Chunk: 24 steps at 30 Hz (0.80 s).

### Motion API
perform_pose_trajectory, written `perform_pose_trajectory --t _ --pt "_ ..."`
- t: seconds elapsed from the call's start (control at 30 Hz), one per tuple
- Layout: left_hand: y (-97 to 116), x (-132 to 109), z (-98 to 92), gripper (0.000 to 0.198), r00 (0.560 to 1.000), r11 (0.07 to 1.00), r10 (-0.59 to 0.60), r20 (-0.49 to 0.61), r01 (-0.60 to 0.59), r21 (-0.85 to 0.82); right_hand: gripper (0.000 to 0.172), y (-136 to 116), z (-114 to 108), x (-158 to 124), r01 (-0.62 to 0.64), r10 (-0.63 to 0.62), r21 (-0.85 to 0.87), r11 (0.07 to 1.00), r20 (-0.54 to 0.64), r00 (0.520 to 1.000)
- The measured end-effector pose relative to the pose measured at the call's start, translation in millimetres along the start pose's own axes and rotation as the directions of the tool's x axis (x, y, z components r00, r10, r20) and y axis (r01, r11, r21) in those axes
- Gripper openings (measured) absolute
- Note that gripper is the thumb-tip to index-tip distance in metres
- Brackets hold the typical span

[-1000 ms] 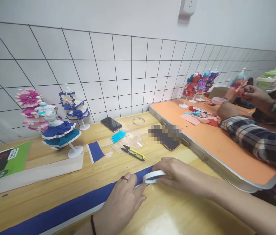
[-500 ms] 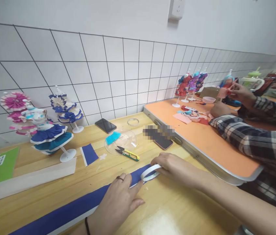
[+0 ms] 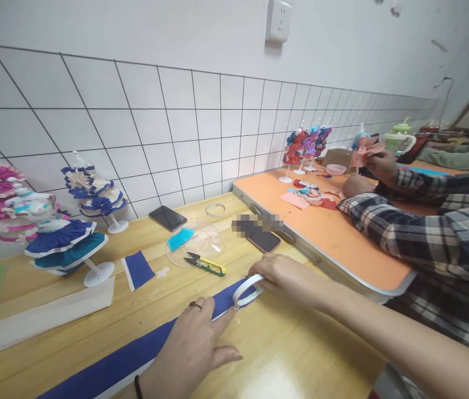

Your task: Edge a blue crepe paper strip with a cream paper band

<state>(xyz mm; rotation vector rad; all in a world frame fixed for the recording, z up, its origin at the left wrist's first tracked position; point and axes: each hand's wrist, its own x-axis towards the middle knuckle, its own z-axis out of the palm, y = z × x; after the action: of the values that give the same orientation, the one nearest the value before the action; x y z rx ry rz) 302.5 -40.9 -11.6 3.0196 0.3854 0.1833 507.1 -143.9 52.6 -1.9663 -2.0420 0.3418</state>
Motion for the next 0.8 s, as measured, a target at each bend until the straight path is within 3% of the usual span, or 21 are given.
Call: perform_pose_trajectory --t 0.43,0.8 --pt "5.9 12.2 -12.2 0.065 0.996 0.999 0.000 0.090 0.003 -0.033 0.019 0.5 -3.5 -3.0 0.004 -0.004 -0.041 0.999 -0.001 1.000" --pt "6.3 18.3 -8.5 0.063 0.997 0.998 0.014 0.076 -0.010 -0.062 0.018 2.8 -5.4 -3.0 0.014 -0.014 -0.064 0.998 -0.010 1.000"
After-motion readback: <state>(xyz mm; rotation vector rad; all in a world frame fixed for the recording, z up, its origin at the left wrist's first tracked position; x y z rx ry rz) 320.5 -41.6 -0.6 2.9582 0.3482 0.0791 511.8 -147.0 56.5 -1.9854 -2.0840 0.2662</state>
